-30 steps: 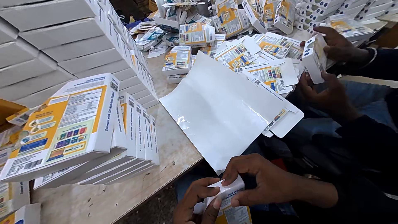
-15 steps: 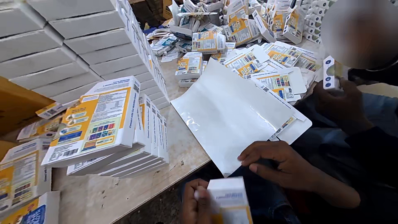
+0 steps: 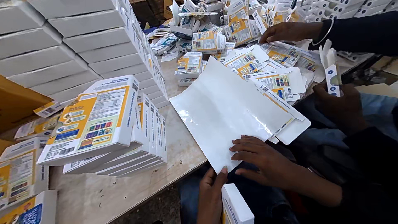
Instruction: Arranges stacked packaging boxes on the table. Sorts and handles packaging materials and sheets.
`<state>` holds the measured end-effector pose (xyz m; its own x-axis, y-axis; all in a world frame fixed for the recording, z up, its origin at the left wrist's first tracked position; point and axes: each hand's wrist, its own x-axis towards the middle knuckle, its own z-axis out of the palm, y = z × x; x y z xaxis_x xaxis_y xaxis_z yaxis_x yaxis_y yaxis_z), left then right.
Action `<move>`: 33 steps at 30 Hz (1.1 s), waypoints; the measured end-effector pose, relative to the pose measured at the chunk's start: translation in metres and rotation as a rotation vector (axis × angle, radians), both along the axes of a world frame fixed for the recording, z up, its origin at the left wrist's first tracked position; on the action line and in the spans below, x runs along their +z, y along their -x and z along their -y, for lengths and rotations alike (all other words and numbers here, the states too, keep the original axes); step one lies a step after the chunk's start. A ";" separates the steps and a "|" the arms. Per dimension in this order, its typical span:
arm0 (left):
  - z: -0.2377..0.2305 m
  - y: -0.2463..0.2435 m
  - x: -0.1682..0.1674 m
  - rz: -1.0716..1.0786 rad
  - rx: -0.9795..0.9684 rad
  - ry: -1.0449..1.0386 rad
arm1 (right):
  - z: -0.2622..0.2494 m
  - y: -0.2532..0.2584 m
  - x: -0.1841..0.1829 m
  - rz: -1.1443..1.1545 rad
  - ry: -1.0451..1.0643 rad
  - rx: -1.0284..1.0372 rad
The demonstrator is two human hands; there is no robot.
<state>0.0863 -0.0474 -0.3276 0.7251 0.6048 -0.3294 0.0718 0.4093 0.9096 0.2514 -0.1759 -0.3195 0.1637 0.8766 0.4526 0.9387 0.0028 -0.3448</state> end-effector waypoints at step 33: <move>0.007 0.002 0.013 0.070 -0.036 -0.386 | -0.008 0.006 0.021 -0.417 -0.092 -0.212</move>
